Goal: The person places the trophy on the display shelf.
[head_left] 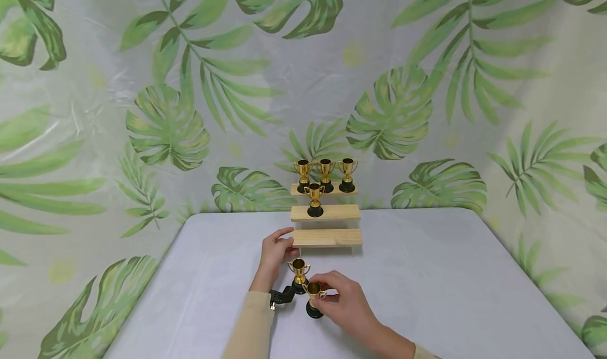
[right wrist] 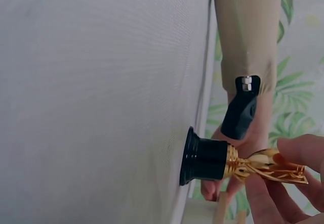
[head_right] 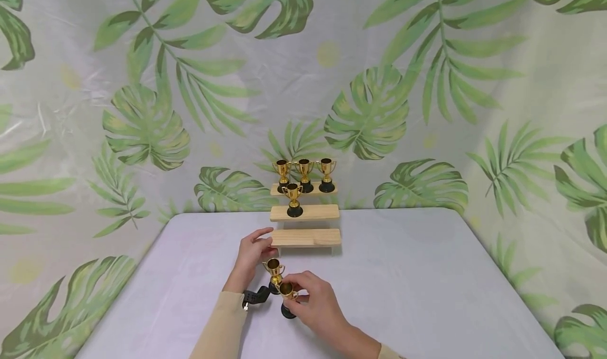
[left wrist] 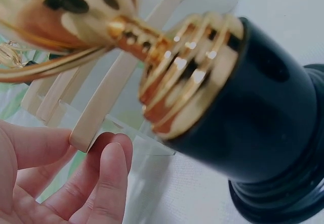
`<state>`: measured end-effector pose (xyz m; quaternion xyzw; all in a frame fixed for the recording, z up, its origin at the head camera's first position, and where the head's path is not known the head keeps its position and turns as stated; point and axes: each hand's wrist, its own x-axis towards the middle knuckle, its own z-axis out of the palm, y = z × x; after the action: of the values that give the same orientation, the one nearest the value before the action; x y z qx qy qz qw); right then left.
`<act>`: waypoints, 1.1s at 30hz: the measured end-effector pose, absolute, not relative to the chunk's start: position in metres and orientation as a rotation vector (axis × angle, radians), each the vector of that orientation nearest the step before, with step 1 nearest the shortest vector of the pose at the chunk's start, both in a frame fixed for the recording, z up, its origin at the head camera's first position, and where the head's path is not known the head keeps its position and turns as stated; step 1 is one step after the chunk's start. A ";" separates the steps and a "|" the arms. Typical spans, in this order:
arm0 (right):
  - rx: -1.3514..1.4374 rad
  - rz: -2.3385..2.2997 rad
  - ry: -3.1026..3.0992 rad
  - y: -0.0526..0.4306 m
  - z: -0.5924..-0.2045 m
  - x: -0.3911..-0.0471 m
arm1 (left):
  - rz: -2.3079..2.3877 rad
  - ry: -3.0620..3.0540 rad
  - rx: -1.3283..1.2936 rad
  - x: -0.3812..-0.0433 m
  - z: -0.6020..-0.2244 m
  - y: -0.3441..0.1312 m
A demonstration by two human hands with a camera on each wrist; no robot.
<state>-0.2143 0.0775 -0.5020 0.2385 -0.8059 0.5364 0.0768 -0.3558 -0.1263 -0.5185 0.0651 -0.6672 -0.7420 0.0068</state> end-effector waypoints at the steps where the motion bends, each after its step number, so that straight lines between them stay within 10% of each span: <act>1: 0.717 1.608 -2.418 0.077 -0.503 -0.215 | -2.324 -2.087 0.207 -0.355 -0.519 -0.127; 33: 0.759 1.603 -2.454 0.077 -0.503 -0.220 | -2.303 -2.148 0.171 -0.357 -0.514 -0.130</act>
<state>-0.2203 0.0767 -0.5031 0.2504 -0.8092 0.5285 0.0568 -0.3571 -0.1304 -0.5137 0.0542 -0.6810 -0.7303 -0.0063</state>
